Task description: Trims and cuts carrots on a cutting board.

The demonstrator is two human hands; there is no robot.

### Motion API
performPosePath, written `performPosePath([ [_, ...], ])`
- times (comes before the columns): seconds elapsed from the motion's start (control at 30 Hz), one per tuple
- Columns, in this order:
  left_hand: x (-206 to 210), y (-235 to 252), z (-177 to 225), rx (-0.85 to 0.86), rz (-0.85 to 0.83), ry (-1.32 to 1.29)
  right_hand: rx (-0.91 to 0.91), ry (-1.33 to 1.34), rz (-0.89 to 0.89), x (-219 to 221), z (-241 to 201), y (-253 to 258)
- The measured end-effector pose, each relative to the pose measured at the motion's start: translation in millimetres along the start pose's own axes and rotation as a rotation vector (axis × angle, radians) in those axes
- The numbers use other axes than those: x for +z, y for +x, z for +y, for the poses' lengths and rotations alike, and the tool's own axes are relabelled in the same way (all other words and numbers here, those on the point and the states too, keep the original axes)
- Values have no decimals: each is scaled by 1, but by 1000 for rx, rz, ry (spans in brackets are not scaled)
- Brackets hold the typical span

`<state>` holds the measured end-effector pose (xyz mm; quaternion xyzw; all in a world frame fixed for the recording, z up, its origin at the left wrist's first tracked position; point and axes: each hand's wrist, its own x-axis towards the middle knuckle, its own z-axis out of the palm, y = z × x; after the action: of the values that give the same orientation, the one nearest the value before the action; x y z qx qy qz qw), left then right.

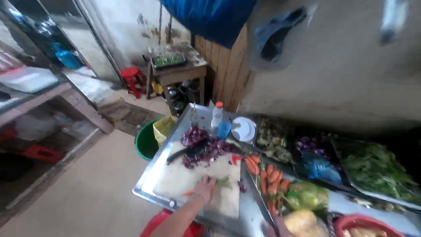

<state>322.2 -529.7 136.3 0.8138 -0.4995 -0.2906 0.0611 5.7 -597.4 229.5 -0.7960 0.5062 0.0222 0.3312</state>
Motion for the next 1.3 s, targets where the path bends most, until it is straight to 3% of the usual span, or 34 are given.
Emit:
performPosePath([
  [0.07,7,-8,-1,-25,24,-99,41,-42,-55,16,-31,-1],
  [0.23,22,-17,-16,-76,317,-281,45,-259,-203,44,-74,7],
  [0.43,10,-21,-17,-46,230,-295,10,-420,-318,63,-98,12],
  [0.73,-1,-19,-15,-79,157,-239,28,-479,-308,66,-117,17],
  [1.17,-1,-18,-13,-26,185,-274,66,-556,-478,30,-154,34],
  [1.3,-2,-18,-14,-16,213,-310,62,-517,-442,39,-153,46],
])
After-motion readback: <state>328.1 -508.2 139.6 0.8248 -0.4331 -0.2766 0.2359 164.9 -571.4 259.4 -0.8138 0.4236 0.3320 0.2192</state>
